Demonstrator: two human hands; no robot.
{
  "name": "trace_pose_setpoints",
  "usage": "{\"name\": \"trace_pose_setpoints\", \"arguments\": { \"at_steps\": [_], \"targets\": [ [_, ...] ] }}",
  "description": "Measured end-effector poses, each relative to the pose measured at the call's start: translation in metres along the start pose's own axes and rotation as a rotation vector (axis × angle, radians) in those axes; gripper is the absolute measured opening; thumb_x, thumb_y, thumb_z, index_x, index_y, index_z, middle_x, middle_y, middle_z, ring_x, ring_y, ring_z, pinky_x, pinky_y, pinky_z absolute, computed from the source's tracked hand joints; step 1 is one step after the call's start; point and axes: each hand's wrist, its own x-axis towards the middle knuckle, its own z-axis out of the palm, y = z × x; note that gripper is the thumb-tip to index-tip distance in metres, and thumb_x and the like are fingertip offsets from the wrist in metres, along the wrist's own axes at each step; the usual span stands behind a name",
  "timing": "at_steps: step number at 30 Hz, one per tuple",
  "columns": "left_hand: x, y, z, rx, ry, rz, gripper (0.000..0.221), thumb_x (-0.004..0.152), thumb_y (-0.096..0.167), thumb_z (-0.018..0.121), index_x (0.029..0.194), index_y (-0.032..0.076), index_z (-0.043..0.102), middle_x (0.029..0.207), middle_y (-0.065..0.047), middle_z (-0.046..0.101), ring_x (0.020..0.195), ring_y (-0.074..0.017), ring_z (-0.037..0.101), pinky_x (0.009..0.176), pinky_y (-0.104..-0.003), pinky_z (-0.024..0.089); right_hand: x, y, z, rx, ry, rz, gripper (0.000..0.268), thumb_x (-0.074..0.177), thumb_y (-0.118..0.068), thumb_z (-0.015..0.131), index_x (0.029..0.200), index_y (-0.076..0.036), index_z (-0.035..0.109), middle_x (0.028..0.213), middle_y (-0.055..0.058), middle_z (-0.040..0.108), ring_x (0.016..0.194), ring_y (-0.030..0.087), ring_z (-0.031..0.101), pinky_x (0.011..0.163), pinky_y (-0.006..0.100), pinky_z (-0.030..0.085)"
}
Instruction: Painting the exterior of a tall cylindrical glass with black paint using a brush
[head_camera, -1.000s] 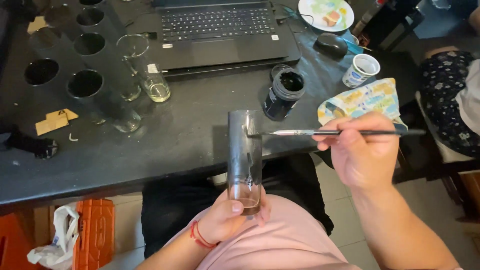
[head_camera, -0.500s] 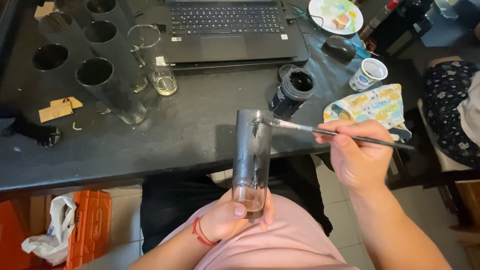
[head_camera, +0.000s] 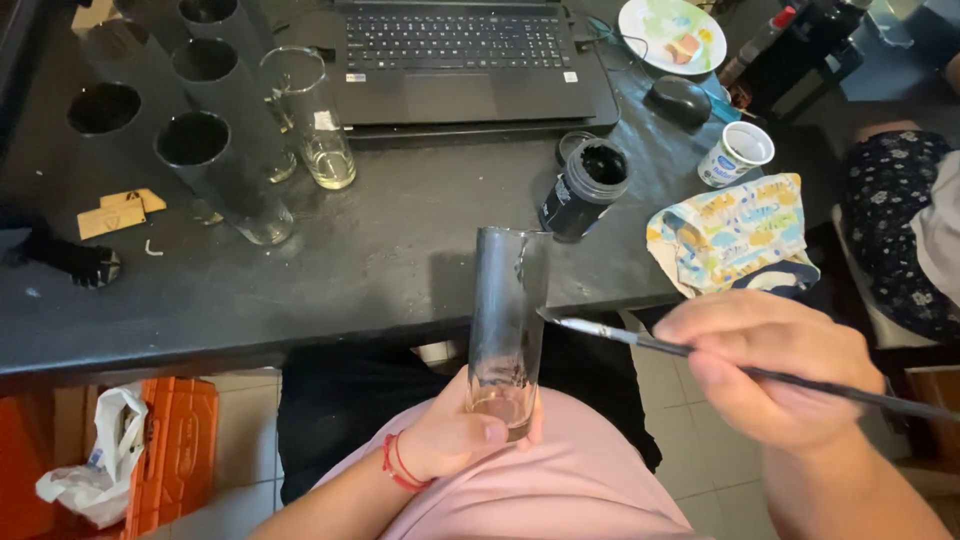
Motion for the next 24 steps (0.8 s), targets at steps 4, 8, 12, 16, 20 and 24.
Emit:
{"name": "trace_pose_setpoints", "arguments": {
  "at_steps": [4, 8, 12, 16, 20, 24],
  "targets": [
    [0.0, 0.003, 0.0, 0.135, -0.016, -0.019, 0.047, 0.076, 0.046, 0.074, 0.081, 0.001, 0.064, 0.076, -0.008, 0.063, 0.064, -0.0134, 0.051, 0.06, -0.025, 0.038, -0.002, 0.001, -0.009, -0.037, 0.029, -0.059, 0.019, 0.082, -0.003, 0.064, 0.1, 0.004, 0.06, 0.095, 0.027, 0.07, 0.079, 0.03, 0.079, 0.071, 0.032, 0.068],
    [0.002, 0.006, 0.002, 0.281, 0.009, -0.015, 0.053, 0.077, 0.058, 0.074, 0.079, 0.005, 0.067, 0.074, -0.001, 0.062, 0.065, -0.0096, 0.052, 0.062, -0.023, 0.037, 0.012, -0.005, -0.004, -0.105, 0.061, -0.14, 0.018, 0.085, -0.001, 0.063, 0.101, 0.005, 0.058, 0.099, 0.032, 0.067, 0.084, 0.033, 0.078, 0.076, 0.035, 0.069],
    [-0.001, 0.0, -0.002, 0.265, 0.045, 0.0, 0.053, 0.076, 0.058, 0.075, 0.075, 0.005, 0.066, 0.07, -0.001, 0.06, 0.065, -0.0104, 0.052, 0.061, -0.023, 0.038, 0.019, -0.028, 0.006, -0.138, -0.105, -0.085, 0.011, 0.079, -0.006, 0.062, 0.082, 0.004, 0.062, 0.087, 0.023, 0.07, 0.074, 0.028, 0.078, 0.068, 0.032, 0.068],
    [-0.003, -0.005, -0.006, 0.094, 0.053, -0.03, 0.052, 0.074, 0.048, 0.079, 0.08, -0.001, 0.064, 0.07, -0.007, 0.061, 0.062, -0.0102, 0.05, 0.061, -0.022, 0.035, 0.012, -0.033, 0.004, -0.102, -0.201, -0.033, 0.008, 0.08, -0.008, 0.064, 0.079, -0.002, 0.059, 0.083, 0.015, 0.073, 0.071, 0.029, 0.079, 0.062, 0.031, 0.065],
    [-0.002, -0.001, -0.001, 0.11, 0.028, -0.013, 0.052, 0.074, 0.05, 0.078, 0.079, 0.0, 0.065, 0.07, -0.007, 0.06, 0.061, -0.0114, 0.049, 0.059, -0.024, 0.034, 0.006, -0.025, 0.001, -0.069, -0.063, -0.031, 0.011, 0.077, -0.004, 0.064, 0.083, 0.006, 0.061, 0.085, 0.024, 0.07, 0.074, 0.031, 0.079, 0.068, 0.033, 0.071],
    [0.001, -0.001, -0.002, 0.02, 0.0, 0.005, 0.041, 0.075, 0.039, 0.077, 0.08, 0.0, 0.065, 0.072, -0.009, 0.062, 0.063, -0.0129, 0.053, 0.062, -0.025, 0.038, 0.003, -0.03, 0.008, -0.029, -0.2, 0.003, 0.007, 0.082, -0.009, 0.063, 0.083, -0.003, 0.059, 0.087, 0.016, 0.073, 0.073, 0.028, 0.079, 0.068, 0.032, 0.068]
  ]
}}
